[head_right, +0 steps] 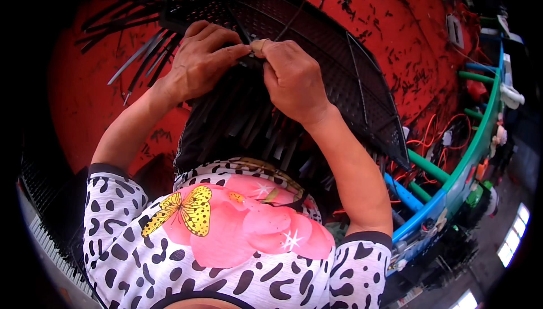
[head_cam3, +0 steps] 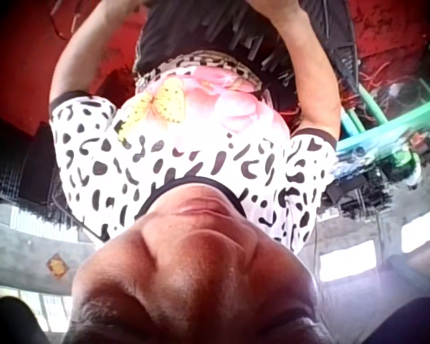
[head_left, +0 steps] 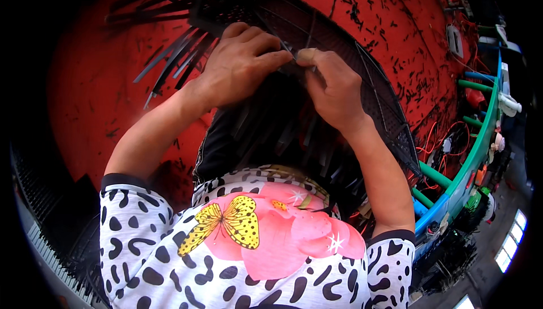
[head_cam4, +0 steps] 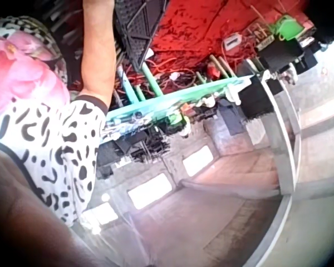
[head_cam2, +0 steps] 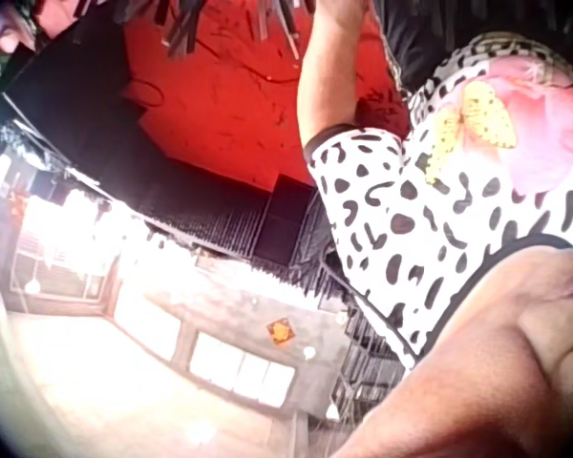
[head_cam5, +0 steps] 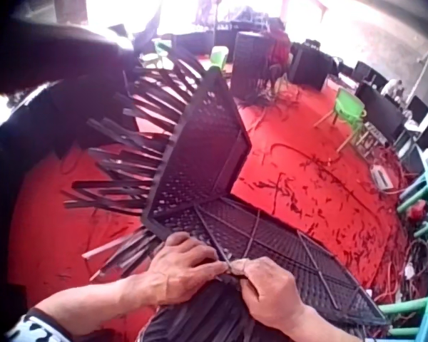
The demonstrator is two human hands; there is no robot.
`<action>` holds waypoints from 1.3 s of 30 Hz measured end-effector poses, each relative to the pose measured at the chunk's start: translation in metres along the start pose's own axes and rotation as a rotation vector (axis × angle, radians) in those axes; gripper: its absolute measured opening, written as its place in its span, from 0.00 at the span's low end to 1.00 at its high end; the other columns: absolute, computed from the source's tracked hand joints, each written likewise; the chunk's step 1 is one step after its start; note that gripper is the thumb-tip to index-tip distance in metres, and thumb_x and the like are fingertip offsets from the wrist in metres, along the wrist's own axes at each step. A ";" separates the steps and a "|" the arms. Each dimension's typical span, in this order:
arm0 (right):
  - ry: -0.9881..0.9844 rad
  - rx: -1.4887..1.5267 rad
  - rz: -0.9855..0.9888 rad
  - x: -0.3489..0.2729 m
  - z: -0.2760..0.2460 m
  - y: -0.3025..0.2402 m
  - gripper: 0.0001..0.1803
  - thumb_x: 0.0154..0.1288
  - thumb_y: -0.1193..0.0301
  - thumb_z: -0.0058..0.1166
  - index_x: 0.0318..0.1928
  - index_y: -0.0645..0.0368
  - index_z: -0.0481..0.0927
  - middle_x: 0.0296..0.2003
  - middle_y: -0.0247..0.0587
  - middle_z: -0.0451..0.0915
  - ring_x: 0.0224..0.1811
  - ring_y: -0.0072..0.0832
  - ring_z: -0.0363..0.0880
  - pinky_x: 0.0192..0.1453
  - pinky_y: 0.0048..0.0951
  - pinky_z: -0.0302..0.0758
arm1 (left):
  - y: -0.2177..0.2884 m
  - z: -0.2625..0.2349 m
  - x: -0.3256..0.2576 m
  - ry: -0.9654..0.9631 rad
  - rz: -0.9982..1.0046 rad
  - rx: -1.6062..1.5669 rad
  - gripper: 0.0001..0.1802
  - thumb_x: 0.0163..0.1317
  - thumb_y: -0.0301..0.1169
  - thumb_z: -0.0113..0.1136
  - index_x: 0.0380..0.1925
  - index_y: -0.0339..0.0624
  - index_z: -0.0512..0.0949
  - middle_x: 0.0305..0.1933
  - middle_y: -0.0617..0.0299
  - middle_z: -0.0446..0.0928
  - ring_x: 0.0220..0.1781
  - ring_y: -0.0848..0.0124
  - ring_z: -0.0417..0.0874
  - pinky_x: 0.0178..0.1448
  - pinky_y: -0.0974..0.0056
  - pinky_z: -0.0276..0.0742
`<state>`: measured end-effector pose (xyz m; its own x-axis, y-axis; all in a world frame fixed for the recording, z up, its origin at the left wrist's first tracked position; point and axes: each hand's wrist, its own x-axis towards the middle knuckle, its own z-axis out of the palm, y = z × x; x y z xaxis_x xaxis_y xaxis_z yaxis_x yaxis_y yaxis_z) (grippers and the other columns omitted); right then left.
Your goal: The person attaches black strips to a plastic mesh panel by hand and using a pneumatic stapler, occasionally using a hammer and pliers to secure or adjust the components.
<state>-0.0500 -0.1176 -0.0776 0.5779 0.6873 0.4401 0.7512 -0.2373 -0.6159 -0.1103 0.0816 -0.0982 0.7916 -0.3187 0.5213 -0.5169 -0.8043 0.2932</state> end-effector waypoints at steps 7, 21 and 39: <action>-0.039 0.263 0.389 -0.017 -0.021 -0.002 0.20 0.52 0.83 0.55 0.48 0.64 0.76 0.42 0.45 0.80 0.44 0.32 0.81 0.44 0.32 0.79 | 0.000 -0.002 -0.003 -0.002 -0.005 -0.016 0.21 0.41 0.24 0.65 0.40 0.48 0.78 0.38 0.63 0.76 0.42 0.64 0.78 0.52 0.57 0.65; -0.076 -0.111 0.023 -0.015 -0.008 -0.002 0.11 0.53 0.80 0.56 0.39 0.60 0.80 0.32 0.41 0.75 0.36 0.37 0.77 0.40 0.33 0.76 | -0.002 -0.002 -0.004 0.018 0.026 0.020 0.22 0.43 0.23 0.64 0.43 0.47 0.78 0.41 0.62 0.77 0.42 0.63 0.78 0.52 0.57 0.65; 0.143 -0.308 -0.007 -0.037 -0.027 -0.001 0.17 0.50 0.69 0.56 0.42 0.58 0.77 0.33 0.45 0.76 0.40 0.42 0.77 0.46 0.41 0.74 | -0.014 0.021 -0.021 0.019 -0.027 -0.008 0.13 0.54 0.22 0.56 0.40 0.41 0.80 0.44 0.56 0.78 0.47 0.60 0.77 0.54 0.56 0.68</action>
<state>-0.0632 -0.1611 -0.0754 0.5953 0.5916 0.5437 0.8035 -0.4441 -0.3964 -0.1128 0.0894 -0.1300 0.7988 -0.2875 0.5285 -0.4983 -0.8084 0.3133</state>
